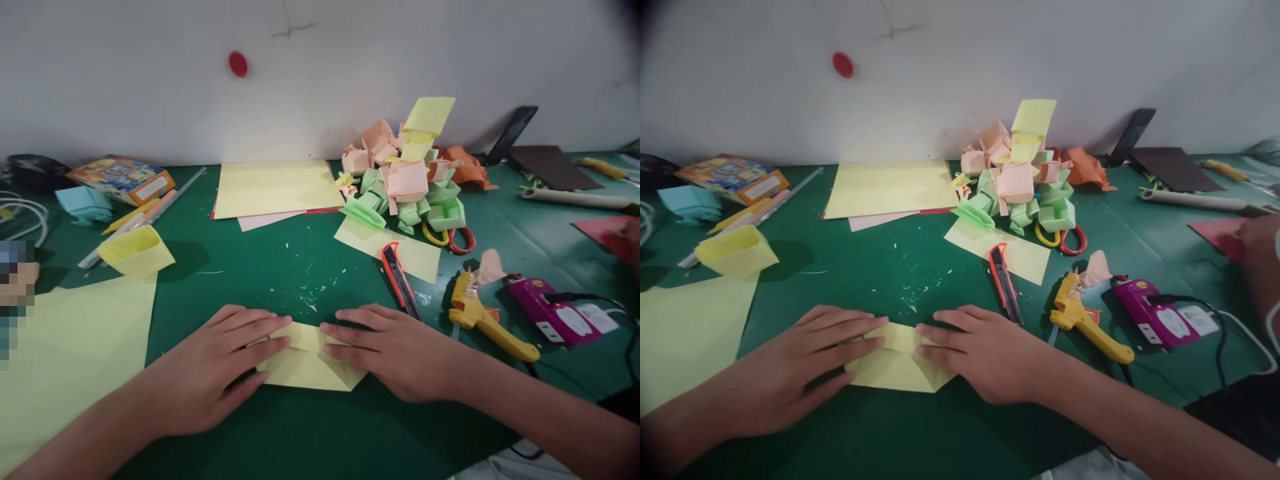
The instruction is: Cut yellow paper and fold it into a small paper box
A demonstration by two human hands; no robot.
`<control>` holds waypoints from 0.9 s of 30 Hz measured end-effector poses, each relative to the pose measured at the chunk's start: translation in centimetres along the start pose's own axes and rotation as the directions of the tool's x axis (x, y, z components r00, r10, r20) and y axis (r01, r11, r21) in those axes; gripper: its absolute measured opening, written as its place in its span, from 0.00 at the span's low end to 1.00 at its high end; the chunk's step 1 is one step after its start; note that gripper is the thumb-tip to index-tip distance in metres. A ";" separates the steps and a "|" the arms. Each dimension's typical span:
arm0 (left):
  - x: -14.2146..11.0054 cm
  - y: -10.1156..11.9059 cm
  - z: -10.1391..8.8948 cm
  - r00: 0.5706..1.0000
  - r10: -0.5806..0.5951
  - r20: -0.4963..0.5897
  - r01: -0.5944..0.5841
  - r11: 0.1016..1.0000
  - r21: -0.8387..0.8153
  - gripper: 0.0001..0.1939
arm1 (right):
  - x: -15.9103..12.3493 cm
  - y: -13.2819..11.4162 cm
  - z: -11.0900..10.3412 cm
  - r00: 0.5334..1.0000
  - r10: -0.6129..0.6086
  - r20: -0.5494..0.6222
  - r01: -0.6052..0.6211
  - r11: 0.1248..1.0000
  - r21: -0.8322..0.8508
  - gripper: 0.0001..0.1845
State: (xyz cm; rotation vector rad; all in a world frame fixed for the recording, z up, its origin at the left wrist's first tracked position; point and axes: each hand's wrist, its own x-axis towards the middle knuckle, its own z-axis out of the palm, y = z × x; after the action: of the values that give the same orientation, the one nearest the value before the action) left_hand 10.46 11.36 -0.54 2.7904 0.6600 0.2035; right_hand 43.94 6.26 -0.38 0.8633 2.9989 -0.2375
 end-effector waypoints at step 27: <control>-1.2 1.1 1.8 0.981 0.085 -0.176 -0.044 0.973 0.226 0.19 | -1.2 1.6 0.3 1.000 -0.003 -0.029 0.008 0.989 0.150 0.38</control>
State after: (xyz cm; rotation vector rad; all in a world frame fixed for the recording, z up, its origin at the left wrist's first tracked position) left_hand 10.20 9.42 -2.00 3.0361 0.6717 0.4311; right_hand 45.78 6.91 -0.82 0.8767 3.0419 -0.4597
